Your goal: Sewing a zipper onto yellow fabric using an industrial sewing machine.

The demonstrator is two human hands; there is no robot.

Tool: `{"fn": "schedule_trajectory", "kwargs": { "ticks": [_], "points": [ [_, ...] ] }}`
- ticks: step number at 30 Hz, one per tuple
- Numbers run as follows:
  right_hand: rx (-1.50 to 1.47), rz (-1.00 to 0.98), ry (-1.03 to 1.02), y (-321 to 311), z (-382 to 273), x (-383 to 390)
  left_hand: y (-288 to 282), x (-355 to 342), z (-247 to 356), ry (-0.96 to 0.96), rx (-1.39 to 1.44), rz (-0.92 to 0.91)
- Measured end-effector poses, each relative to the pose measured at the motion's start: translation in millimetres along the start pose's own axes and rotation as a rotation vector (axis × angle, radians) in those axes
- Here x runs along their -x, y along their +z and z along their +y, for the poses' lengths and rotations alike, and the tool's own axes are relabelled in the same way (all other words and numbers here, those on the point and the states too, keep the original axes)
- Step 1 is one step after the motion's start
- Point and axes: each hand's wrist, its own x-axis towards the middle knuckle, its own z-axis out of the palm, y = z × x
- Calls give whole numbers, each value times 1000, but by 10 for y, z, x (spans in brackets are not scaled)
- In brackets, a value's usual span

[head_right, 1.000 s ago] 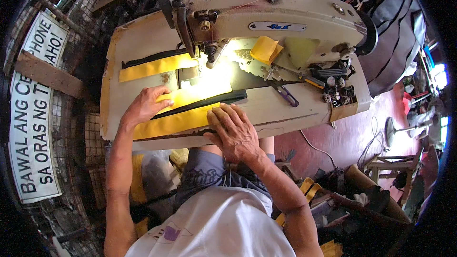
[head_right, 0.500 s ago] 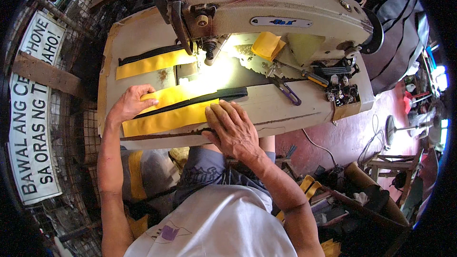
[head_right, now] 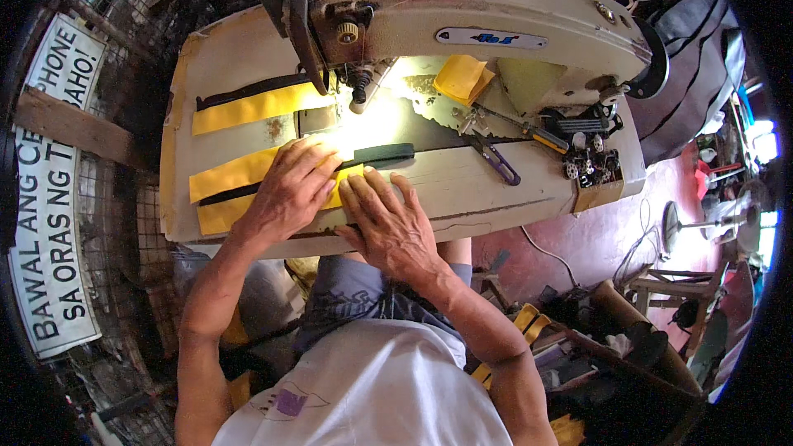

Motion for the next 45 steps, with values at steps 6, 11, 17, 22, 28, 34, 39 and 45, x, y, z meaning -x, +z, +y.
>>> {"fn": "schedule_trajectory", "kwargs": {
  "ticks": [6, 11, 17, 22, 28, 34, 39, 45],
  "points": [
    [-28, -40, 23, 45, -49, -110, 128, -34, -94, 5, -58, 34],
    [-23, -57, 25, 74, -63, -177, 116, -13, -191, -2, -47, 0],
    [-16, -94, 49, 70, -61, -177, 132, -20, -194, -22, -25, -29],
    [-5, -115, 55, 72, -69, -173, 142, -21, -182, -33, -24, -15],
    [5, -105, 58, 69, -74, -181, 125, -25, -169, -40, -15, -3],
    [-54, -54, 61, 69, -47, -178, 118, -33, -169, -37, -13, -7],
    [-222, 186, 96, -55, 193, -220, 122, -27, -183, -12, -15, 12],
    [-142, 186, -5, -70, 448, -364, 117, -32, -148, -16, -24, 22]
  ]
}}
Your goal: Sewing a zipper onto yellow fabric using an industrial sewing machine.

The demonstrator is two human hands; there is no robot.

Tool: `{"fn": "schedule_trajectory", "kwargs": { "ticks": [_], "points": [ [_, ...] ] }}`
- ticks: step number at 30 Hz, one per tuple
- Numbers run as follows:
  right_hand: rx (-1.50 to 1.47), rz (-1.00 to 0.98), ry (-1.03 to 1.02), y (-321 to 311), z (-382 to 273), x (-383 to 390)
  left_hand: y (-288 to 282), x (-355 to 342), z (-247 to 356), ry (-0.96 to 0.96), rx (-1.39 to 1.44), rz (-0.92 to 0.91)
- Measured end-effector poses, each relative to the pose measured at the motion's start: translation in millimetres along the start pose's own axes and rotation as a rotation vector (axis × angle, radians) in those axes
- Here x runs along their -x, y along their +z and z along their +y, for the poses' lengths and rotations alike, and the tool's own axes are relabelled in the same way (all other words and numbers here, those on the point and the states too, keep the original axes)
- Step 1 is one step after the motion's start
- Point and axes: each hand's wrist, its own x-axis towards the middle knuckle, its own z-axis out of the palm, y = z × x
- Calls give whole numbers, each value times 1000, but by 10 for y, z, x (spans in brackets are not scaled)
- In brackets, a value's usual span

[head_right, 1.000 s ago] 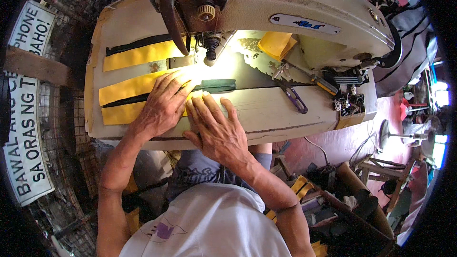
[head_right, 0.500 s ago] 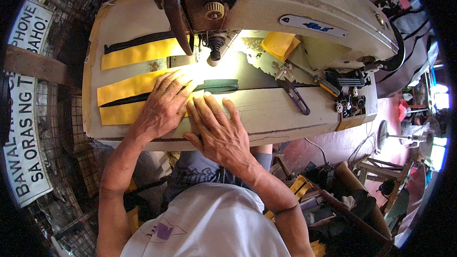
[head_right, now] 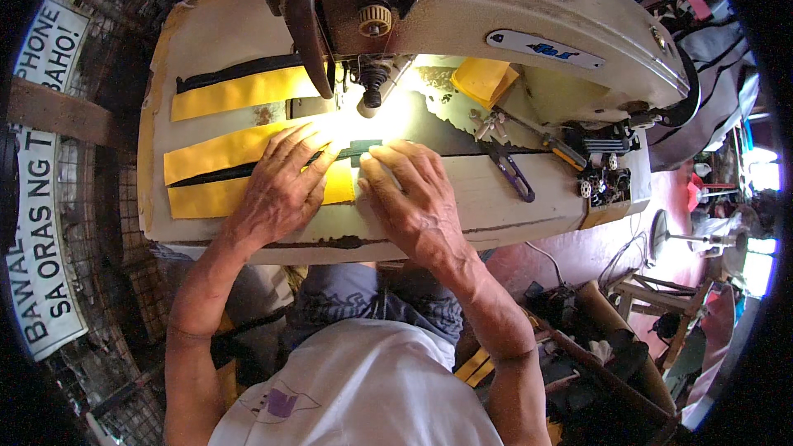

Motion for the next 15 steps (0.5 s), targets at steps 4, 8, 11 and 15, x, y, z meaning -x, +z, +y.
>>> {"fn": "schedule_trajectory", "kwargs": {
  "ticks": [4, 8, 11, 15],
  "points": [
    [-49, -30, -43, 87, 24, -18, -2, -3, 21, -25, -4, 11],
    [-47, -43, -39, 106, 29, -1, 6, 0, 21, -17, -12, 23],
    [-37, -37, -32, 106, 16, 1, 14, 2, 16, -6, -7, 42],
    [-42, -33, -27, 93, 8, -9, 16, 13, 17, -19, -27, 18]
  ]
}}
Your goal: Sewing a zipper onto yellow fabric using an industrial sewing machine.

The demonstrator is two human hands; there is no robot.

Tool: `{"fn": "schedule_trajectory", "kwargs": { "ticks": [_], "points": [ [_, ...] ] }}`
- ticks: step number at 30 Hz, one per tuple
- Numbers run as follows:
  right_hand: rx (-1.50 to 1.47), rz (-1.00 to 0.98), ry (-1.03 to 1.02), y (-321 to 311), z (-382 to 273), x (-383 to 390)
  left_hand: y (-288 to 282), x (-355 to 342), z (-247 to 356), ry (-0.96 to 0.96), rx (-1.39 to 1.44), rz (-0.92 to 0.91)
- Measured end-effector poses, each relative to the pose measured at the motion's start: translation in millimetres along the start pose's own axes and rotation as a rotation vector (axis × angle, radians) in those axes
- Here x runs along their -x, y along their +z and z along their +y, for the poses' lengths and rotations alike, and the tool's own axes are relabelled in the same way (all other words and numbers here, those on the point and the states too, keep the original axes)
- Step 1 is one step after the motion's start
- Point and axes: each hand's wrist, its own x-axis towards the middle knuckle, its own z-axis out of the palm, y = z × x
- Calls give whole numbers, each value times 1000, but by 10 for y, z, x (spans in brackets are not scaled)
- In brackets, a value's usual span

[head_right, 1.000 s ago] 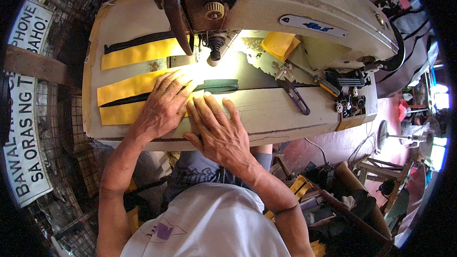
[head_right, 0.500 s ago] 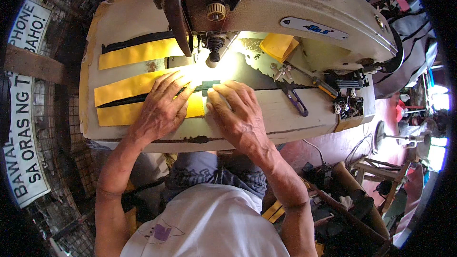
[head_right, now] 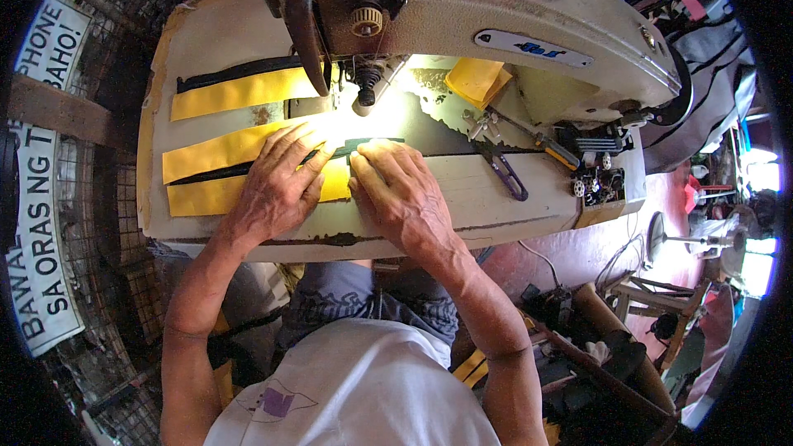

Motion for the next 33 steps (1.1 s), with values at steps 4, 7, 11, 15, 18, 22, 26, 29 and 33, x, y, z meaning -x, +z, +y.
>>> {"fn": "schedule_trajectory", "kwargs": {
  "ticks": [4, 7, 11, 15, 18, 22, 26, 29, 33],
  "points": [
    [5, -44, 3, -17, 5, -8, 5, 2, -9, 7, 6, 25],
    [12, -46, -1, -23, 1, -13, 8, 8, -16, 29, 0, 31],
    [-7, -66, 10, -38, -7, -28, 8, 8, -20, 29, 31, 31],
    [33, -109, -17, -39, 6, -61, 5, -6, -27, 48, 22, 38],
    [66, -113, -48, -33, 30, -87, -5, -9, -32, 48, 29, 16],
    [87, -132, -69, -16, 84, -138, -13, -46, -52, 22, 30, 7],
    [105, -149, -55, 10, 109, -190, -31, -117, -95, 39, 17, 17],
    [113, -138, -47, 20, 109, -214, -49, -148, -121, 71, 36, 39],
    [102, -138, -37, 17, 122, -231, -42, -156, -136, 61, 35, 27]
  ]
}}
